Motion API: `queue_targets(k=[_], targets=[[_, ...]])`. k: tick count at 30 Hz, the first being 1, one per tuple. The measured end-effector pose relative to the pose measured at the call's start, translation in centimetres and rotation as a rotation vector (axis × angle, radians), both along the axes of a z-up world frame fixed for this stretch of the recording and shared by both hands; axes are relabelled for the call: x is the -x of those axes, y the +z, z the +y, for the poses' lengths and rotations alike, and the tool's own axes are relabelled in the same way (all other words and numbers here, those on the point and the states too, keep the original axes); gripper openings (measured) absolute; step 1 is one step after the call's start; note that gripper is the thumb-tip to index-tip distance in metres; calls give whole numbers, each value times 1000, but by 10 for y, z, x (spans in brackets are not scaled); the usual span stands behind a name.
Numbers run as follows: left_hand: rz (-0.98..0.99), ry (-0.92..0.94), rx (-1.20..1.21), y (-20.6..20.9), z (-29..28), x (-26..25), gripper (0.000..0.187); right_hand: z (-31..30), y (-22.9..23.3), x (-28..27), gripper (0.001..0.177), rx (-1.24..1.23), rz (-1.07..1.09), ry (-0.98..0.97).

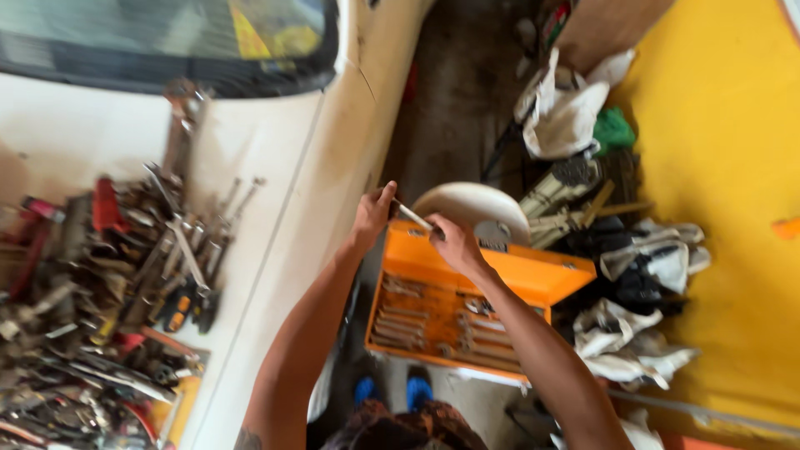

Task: The person repeatedly picks up wrenches from a white car hood and places them into an orange toolbox. The person handles the tools one at a time, moving them between the car hood and the toolbox multiple times.

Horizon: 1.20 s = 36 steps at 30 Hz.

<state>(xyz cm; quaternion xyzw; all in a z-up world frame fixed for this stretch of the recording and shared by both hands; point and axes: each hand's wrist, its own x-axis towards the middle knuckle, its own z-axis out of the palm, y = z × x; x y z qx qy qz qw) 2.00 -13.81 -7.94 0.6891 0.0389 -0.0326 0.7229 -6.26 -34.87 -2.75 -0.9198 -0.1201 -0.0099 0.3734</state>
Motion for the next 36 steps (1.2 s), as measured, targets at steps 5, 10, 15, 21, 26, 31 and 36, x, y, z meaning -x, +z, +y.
queue_targets(k=[5, 10, 15, 21, 26, 31, 36], targets=[[-3, -224, -29, -72, -32, 24, 35, -37, -31, 31, 31, -110, -29, 59], [-112, -236, -303, -120, -35, 63, 28, -59, -85, 47, 25, 3, 78, 96], [-6, -191, -672, -146, -24, 101, 29, -68, -150, 64, 22, 30, -40, 180], [-66, -202, -733, -177, -21, 143, 30, -53, -220, 80, 22, 119, -94, 199], [-116, -261, -1117, -207, -26, 152, 20, -40, -245, 84, 15, 196, -184, 163], [-235, -326, -1430, -256, -31, 139, 17, -25, -275, 70, 16, 259, -163, 142], [-374, -407, -1630, -305, -35, 127, 24, -15, -308, 63, 26, 387, -11, 175]])
